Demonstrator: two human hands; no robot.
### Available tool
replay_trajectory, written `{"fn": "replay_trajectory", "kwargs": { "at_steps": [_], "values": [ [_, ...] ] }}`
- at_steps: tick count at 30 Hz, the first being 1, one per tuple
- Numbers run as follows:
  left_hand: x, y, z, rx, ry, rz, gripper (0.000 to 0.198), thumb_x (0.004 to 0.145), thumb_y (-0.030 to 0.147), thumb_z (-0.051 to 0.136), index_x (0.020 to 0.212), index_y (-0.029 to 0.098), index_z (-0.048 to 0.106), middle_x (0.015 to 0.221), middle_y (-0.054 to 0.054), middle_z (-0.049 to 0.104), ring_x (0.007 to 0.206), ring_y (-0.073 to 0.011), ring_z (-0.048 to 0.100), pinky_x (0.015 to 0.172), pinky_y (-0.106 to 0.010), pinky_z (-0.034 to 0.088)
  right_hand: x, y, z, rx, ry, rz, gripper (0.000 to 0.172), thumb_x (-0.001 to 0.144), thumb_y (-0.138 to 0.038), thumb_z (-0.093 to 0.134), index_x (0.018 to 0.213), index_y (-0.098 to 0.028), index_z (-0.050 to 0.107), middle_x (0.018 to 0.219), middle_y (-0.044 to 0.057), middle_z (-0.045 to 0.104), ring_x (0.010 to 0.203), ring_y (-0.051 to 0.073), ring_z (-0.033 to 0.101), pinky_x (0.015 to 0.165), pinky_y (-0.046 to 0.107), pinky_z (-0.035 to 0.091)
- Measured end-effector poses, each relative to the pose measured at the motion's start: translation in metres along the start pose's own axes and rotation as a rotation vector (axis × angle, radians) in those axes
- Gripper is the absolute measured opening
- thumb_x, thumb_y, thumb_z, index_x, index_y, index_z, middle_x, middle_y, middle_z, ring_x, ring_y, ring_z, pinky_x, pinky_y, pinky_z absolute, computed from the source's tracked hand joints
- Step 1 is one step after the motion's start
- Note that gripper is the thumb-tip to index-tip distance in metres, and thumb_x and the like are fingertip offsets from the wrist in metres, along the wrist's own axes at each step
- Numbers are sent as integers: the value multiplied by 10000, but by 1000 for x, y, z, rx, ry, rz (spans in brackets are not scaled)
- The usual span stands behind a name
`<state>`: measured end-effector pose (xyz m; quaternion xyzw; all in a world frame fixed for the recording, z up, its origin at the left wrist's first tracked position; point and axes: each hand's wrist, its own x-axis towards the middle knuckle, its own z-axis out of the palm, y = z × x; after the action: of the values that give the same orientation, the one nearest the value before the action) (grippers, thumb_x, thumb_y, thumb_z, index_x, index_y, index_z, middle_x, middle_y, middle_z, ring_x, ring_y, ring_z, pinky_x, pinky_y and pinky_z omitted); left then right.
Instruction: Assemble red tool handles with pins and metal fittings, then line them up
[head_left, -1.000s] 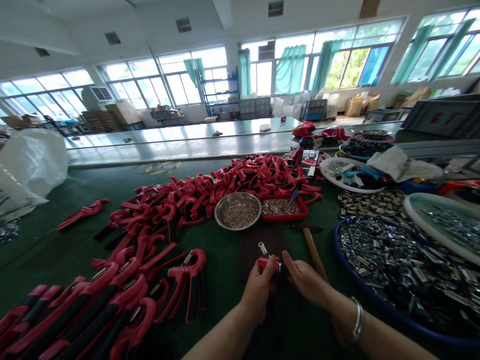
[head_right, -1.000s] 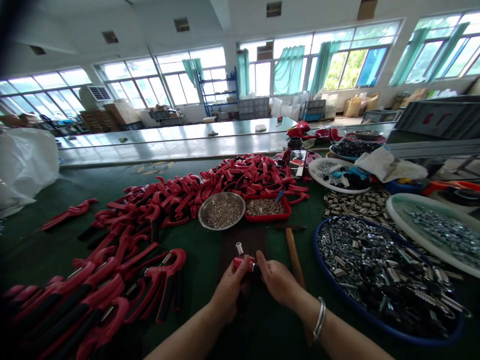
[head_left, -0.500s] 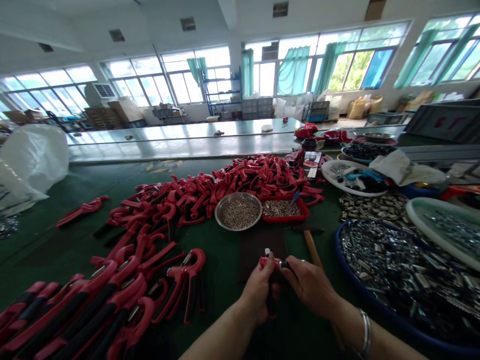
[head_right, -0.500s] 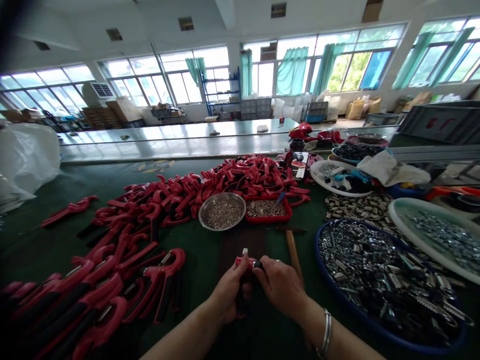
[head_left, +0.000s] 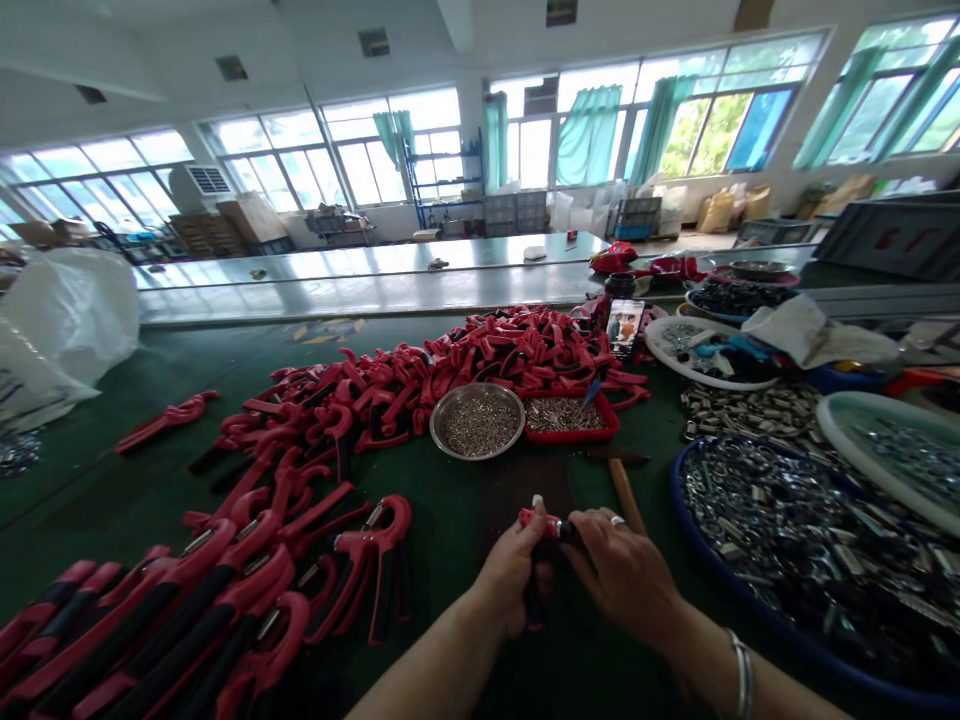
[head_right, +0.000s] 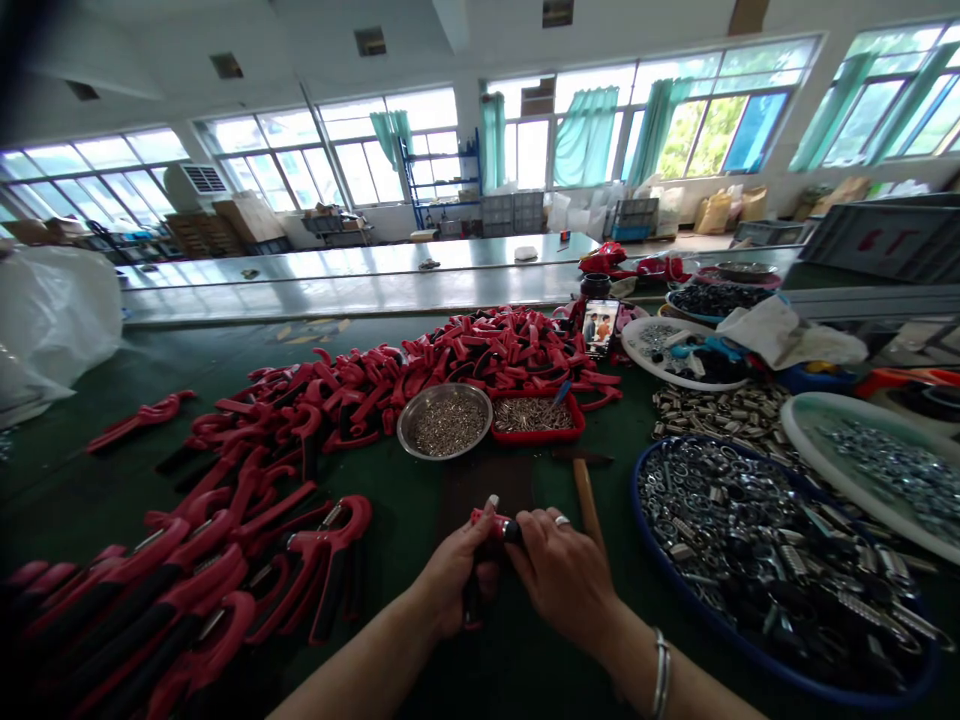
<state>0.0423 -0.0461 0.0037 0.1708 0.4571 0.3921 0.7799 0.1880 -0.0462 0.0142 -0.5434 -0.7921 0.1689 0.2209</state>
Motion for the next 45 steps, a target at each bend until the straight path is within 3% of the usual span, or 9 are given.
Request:
{"fn": "replay_trajectory", "kwargs": {
  "at_steps": [4, 8, 14, 19, 23, 30, 35, 39, 45],
  "values": [
    [1, 2, -2, 35, -2, 1, 478, 634, 605, 615, 807, 183, 472, 557, 69, 471, 327, -7, 321, 331, -129, 226, 1, -2, -2, 167, -187, 112, 612, 902, -504, 105, 676, -175, 569, 585, 38, 567, 568, 151, 542, 536, 252, 375],
    [1, 0, -3, 107, -27, 11, 484, 644, 628, 582, 813, 187, 476, 535, 78, 434, 337, -18, 288, 346, -148, 232, 1, -4, 3, 243, -15, 118, 508, 807, -624, 320, 789, -177, 561, 729, 64, 575, 694, 181, 534, 576, 268, 373],
    [5, 5, -15, 672, -15, 496, 412, 489, 419, 781, 667, 152, 522, 621, 15, 550, 550, -88, 454, 512, -195, 352, 2, -3, 14, 650, -561, 395, 703, 817, -639, -17, 510, -197, 436, 399, -33, 346, 354, 102, 319, 379, 233, 314],
    [4, 32, -23, 995, -239, 518, 349, 562, 444, 722, 647, 156, 544, 605, 12, 548, 535, -96, 439, 496, -208, 329, 20, 14, -2, 132, -52, -119, 327, 870, -364, 358, 976, -170, 599, 945, 78, 616, 926, 193, 556, 809, 339, 429],
    [15, 53, -27, 1336, -278, 515, 374, 548, 505, 697, 674, 179, 565, 591, 20, 533, 513, -108, 440, 497, -223, 328, 37, 27, 1, -155, -76, -373, 300, 838, -161, 423, 1110, -175, 548, 1032, 78, 608, 971, 172, 549, 848, 316, 431],
    [34, 66, -34, 1904, 117, 904, 665, 565, 619, 629, 1078, 198, 584, 986, -125, 562, 927, -307, 502, 794, -386, 364, 41, 25, 13, -472, 85, -191, 236, 876, -274, 430, 984, -170, 612, 919, 90, 610, 847, 197, 579, 666, 277, 462],
    [38, 90, -15, 1991, 53, 910, 644, 664, 659, 523, 1131, 219, 571, 1061, -123, 564, 978, -307, 499, 809, -388, 378, 14, 36, -4, -533, 55, -1, 300, 881, -366, 395, 940, -181, 623, 857, 86, 628, 744, 195, 613, 573, 271, 450],
    [77, 120, 23, 2021, 249, 825, 329, 873, 397, 369, 991, 253, 641, 1000, -67, 616, 962, -227, 545, 810, -330, 408, -14, 57, -8, -592, -18, 243, 286, 861, -287, 431, 1078, -156, 565, 772, 71, 651, 675, 216, 632, 510, 276, 421],
    [140, 132, 63, 2074, 252, 644, 165, 748, 227, 567, 855, 216, 691, 950, -92, 658, 899, -240, 598, 739, -316, 456, -28, 73, 3, -424, -71, 291, 493, 877, -293, 358, 1340, -130, 303, 925, 99, 652, 730, 213, 640, 560, 293, 436]
  ]
}}
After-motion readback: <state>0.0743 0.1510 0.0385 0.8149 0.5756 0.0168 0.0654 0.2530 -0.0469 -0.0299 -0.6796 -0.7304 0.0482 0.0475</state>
